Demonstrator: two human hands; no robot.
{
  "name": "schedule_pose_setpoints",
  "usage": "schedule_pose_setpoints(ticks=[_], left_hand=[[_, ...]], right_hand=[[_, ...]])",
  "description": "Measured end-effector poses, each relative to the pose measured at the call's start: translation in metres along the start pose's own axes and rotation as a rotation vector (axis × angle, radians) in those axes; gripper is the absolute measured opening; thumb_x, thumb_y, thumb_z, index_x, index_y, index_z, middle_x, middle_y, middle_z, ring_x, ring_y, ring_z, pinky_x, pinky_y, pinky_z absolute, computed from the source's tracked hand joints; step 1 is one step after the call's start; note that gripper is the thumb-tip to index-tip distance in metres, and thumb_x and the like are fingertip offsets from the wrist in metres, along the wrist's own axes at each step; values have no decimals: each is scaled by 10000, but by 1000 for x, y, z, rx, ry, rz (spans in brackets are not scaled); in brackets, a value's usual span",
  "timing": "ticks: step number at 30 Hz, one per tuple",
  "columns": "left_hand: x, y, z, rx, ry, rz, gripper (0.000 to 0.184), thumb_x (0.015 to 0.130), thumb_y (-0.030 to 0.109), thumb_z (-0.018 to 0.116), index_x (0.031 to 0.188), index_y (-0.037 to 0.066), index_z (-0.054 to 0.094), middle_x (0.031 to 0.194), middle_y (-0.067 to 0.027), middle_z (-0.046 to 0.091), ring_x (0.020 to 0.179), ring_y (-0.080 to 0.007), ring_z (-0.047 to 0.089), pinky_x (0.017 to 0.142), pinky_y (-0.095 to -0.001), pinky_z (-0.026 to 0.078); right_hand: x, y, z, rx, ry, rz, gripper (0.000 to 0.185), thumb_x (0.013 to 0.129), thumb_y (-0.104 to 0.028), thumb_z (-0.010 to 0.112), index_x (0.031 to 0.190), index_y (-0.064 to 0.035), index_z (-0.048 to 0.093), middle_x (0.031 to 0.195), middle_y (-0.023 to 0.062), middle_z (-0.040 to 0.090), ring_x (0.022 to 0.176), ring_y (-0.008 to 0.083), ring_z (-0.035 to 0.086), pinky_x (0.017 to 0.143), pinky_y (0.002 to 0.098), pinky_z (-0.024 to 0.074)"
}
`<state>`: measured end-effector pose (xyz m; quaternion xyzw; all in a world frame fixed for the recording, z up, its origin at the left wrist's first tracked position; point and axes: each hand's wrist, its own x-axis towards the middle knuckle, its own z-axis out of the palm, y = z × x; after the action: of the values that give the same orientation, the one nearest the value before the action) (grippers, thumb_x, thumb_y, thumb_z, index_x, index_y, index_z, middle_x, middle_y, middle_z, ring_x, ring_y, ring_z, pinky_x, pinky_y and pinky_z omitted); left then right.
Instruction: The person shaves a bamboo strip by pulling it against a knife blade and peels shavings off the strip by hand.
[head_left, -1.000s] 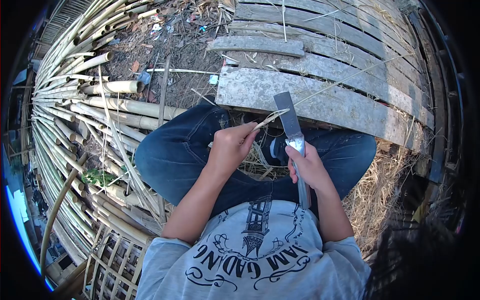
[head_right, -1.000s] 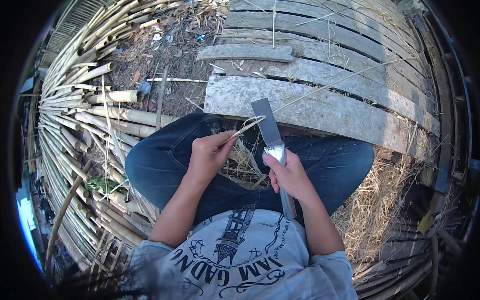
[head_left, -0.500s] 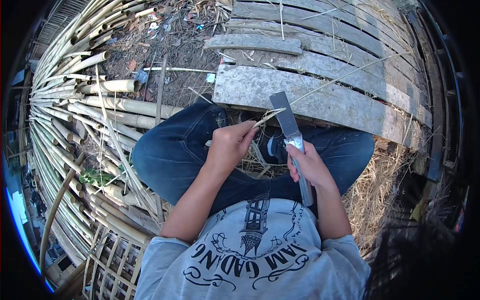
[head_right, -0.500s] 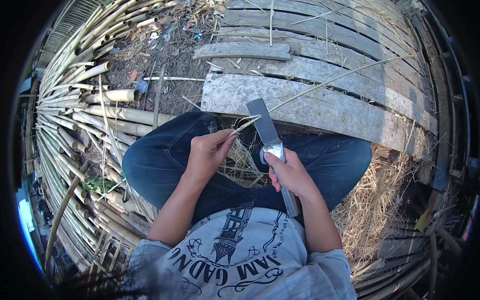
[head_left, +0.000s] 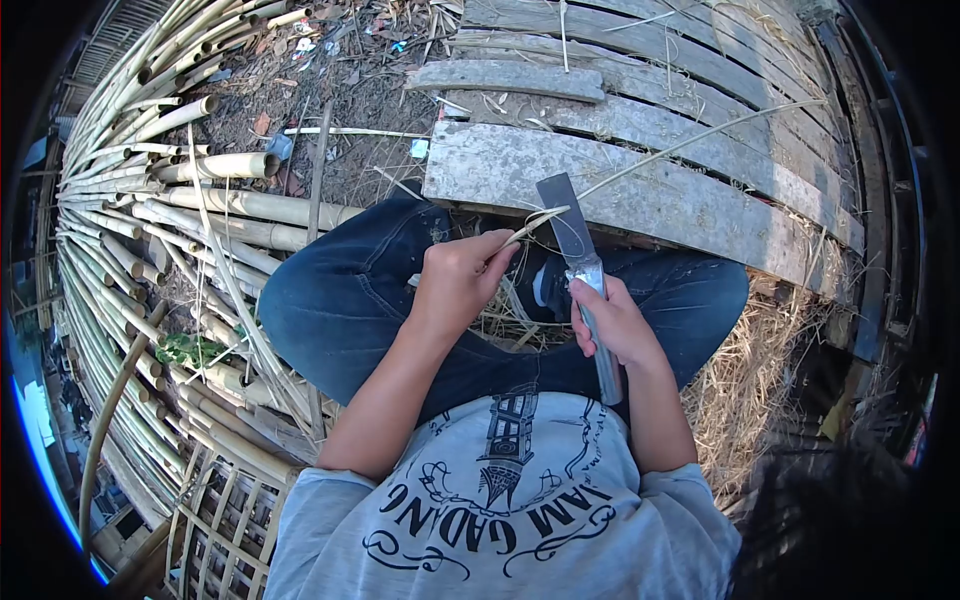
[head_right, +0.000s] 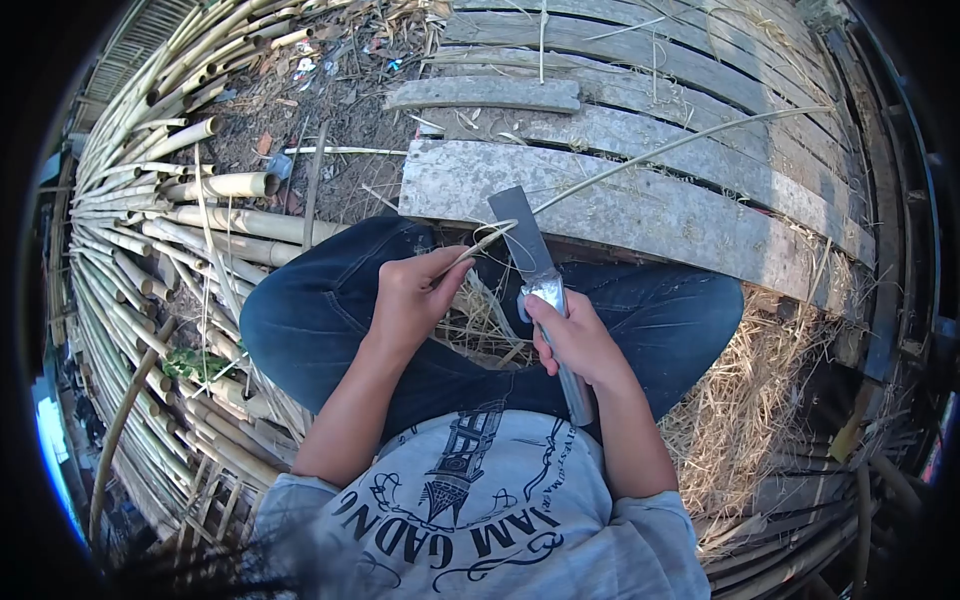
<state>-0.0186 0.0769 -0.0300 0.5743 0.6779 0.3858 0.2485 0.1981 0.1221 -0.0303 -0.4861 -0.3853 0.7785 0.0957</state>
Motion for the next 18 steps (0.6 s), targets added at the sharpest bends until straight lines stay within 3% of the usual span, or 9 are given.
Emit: schedule_pose_setpoints(ticks=[1,3,4,7,11,16,18], left_hand=[[1,0,-1,-1,5,10,173,838,46,731,1005,2,723,795,-168,709,651,-182,700,580,-276,514],[-1,-2,-1,-2,17,15,172,838,44,731,1004,2,724,796,-168,709,649,-180,698,579,-276,514],[-1,-3,-1,-10,26,27,170,838,42,731,1003,1,724,797,-168,708,647,-178,697,578,-277,515],[0,-4,0,-30,56,33,167,836,42,731,999,3,728,791,-162,709,638,-180,693,576,-276,515],[0,1,-2,-7,20,-13,165,835,45,734,993,2,729,801,-163,714,657,-187,705,586,-274,521],[0,-3,2,16,24,29,171,829,49,738,994,3,727,801,-168,714,667,-190,713,584,-270,522],[0,-2,1,11,36,14,170,827,48,740,990,2,728,800,-167,714,668,-194,715,580,-270,521]], right_hand=[[1,2,-6,-4,-5,1,278,989,-314,562,879,-65,508,523,22,494,378,91,470,361,247,392],[1,5,-12,606,-429,115,302,1006,-330,519,855,-72,481,519,22,478,368,100,460,351,259,391],[1,5,-9,607,-431,115,302,1006,-330,519,855,-72,481,519,22,478,368,100,460,351,259,391],[5,5,3,147,71,-56,310,988,-319,567,839,-55,500,527,25,497,375,100,468,360,253,393],[-3,-4,9,-124,62,-27,294,980,-304,589,866,-37,537,544,21,526,393,86,494,360,243,390],[6,-2,-6,-106,1,29,314,988,-321,569,847,-43,524,534,23,517,385,91,487,362,246,399],[16,5,-14,40,-154,17,336,995,-336,548,820,-54,503,527,26,505,379,96,478,362,256,404]])
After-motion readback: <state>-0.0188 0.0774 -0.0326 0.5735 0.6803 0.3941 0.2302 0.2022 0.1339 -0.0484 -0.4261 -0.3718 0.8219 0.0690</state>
